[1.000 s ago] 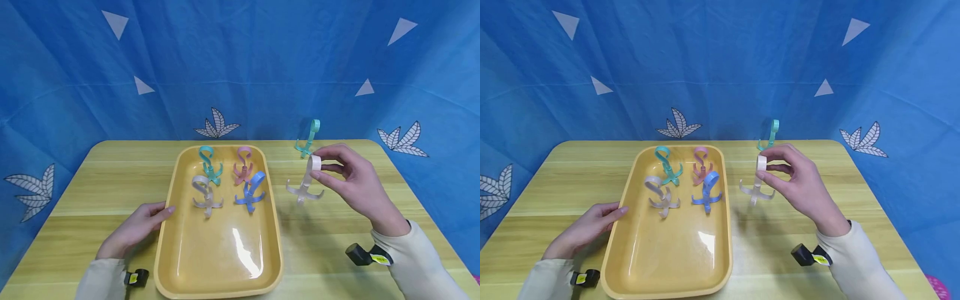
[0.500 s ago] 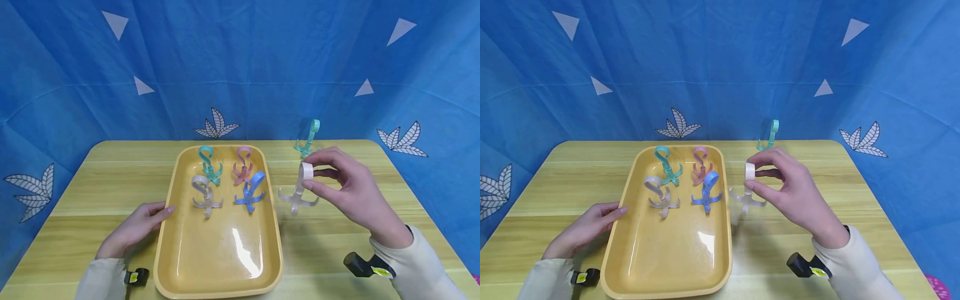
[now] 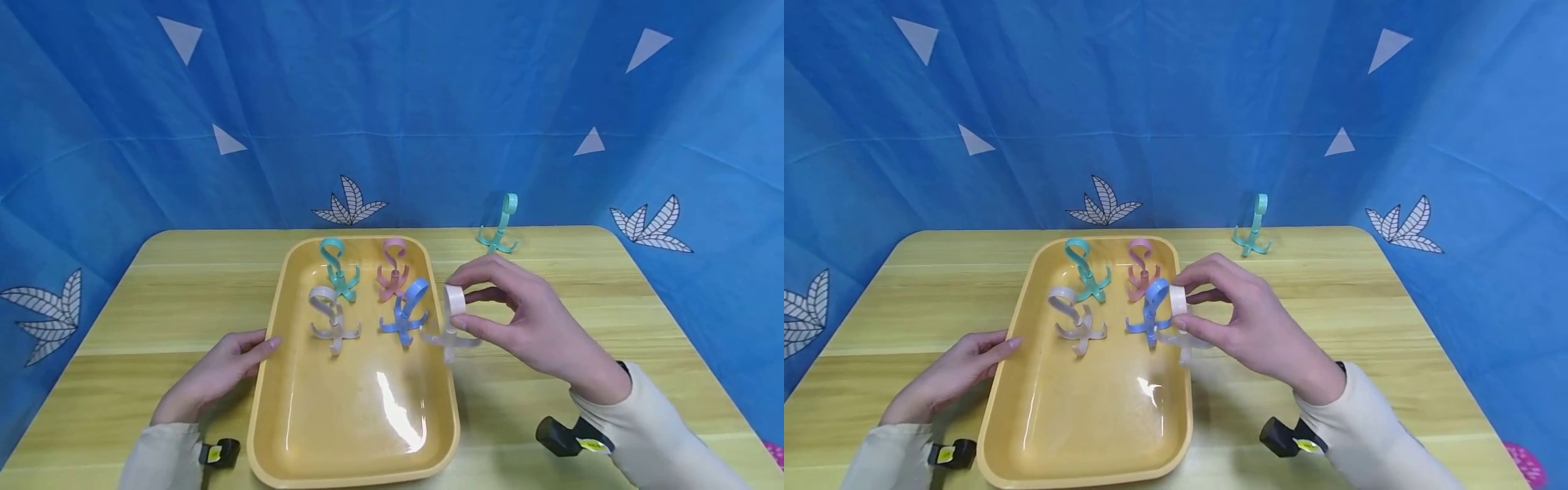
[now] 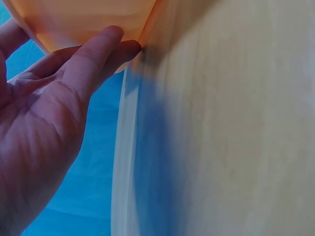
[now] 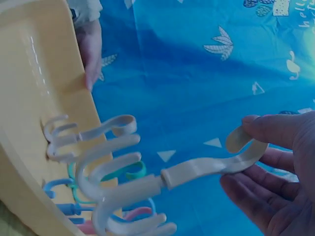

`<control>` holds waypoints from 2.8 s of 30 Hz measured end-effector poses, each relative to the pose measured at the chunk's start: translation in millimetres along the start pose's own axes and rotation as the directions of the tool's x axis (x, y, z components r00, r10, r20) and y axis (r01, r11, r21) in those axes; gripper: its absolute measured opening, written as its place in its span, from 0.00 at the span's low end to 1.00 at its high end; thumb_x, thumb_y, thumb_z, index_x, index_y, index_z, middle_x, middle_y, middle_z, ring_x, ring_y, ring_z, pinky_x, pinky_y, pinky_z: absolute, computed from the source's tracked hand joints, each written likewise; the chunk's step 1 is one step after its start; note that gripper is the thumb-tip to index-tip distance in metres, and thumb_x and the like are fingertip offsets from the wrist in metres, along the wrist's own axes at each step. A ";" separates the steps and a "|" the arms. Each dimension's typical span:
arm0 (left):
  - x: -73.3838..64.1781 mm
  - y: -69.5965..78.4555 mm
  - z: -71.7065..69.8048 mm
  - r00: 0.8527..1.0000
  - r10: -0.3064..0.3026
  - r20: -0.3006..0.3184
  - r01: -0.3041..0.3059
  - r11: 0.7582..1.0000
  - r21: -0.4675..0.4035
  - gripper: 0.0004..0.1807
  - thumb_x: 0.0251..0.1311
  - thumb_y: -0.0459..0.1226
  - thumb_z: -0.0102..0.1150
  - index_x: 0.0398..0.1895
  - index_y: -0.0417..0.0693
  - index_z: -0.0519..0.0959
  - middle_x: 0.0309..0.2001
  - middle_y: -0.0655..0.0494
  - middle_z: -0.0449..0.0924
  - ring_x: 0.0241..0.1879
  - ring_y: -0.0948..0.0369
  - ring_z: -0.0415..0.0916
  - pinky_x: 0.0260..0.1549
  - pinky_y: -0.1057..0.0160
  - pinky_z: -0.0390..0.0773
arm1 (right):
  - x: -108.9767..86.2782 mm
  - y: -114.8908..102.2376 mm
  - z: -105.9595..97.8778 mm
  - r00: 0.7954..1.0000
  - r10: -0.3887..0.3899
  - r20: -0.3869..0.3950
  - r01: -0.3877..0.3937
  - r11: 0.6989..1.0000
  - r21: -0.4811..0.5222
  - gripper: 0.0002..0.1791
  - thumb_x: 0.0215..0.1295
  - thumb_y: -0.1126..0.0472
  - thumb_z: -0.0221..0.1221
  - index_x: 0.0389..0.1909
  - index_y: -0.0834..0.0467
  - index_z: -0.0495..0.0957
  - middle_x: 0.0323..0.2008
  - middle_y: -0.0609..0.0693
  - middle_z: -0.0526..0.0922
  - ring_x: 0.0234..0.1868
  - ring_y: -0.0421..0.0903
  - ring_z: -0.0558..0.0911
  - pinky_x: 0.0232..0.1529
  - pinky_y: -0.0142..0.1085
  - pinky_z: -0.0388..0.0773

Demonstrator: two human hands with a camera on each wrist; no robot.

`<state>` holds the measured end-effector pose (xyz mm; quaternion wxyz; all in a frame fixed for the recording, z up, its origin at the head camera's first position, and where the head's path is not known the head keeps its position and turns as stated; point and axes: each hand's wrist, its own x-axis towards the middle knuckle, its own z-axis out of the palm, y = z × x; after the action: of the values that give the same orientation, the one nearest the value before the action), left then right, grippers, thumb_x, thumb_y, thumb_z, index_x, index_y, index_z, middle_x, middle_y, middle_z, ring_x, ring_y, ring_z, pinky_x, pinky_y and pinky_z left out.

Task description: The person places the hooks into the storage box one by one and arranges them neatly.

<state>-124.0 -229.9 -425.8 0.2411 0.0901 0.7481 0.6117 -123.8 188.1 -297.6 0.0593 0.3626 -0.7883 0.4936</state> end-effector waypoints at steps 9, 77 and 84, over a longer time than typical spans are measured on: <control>-0.7 0.0 -0.8 1.000 0.006 0.020 -0.006 1.000 -0.014 0.29 0.77 0.43 0.45 0.65 0.22 0.63 0.54 0.34 0.76 0.50 0.51 0.80 0.47 0.57 0.80 | 10.1 -0.5 16.0 0.993 -0.005 0.116 -0.004 0.997 0.073 0.22 0.57 0.72 0.69 0.53 0.58 0.78 0.50 0.47 0.78 0.51 0.46 0.79 0.51 0.39 0.80; 1.6 0.4 -0.9 1.000 0.006 0.013 -0.006 1.000 -0.018 0.30 0.77 0.42 0.45 0.66 0.22 0.62 0.57 0.32 0.74 0.52 0.54 0.78 0.48 0.59 0.80 | 48.1 21.1 118.8 0.882 -0.055 0.468 0.057 0.998 0.009 0.22 0.61 0.63 0.69 0.55 0.57 0.74 0.53 0.46 0.75 0.53 0.41 0.76 0.54 0.28 0.73; 0.6 2.8 -1.7 1.000 -0.012 0.008 0.013 1.000 -0.028 0.30 0.76 0.43 0.47 0.66 0.22 0.62 0.57 0.33 0.74 0.52 0.52 0.78 0.48 0.58 0.80 | 48.1 16.9 106.9 0.898 -0.018 0.440 0.027 1.000 -0.014 0.23 0.64 0.58 0.67 0.58 0.54 0.74 0.55 0.42 0.74 0.55 0.37 0.74 0.57 0.30 0.71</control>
<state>-125.7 -230.4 -423.1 0.2489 0.0844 0.7392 0.6201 -141.4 79.8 -342.4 -0.1105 0.4732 -0.7819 0.3906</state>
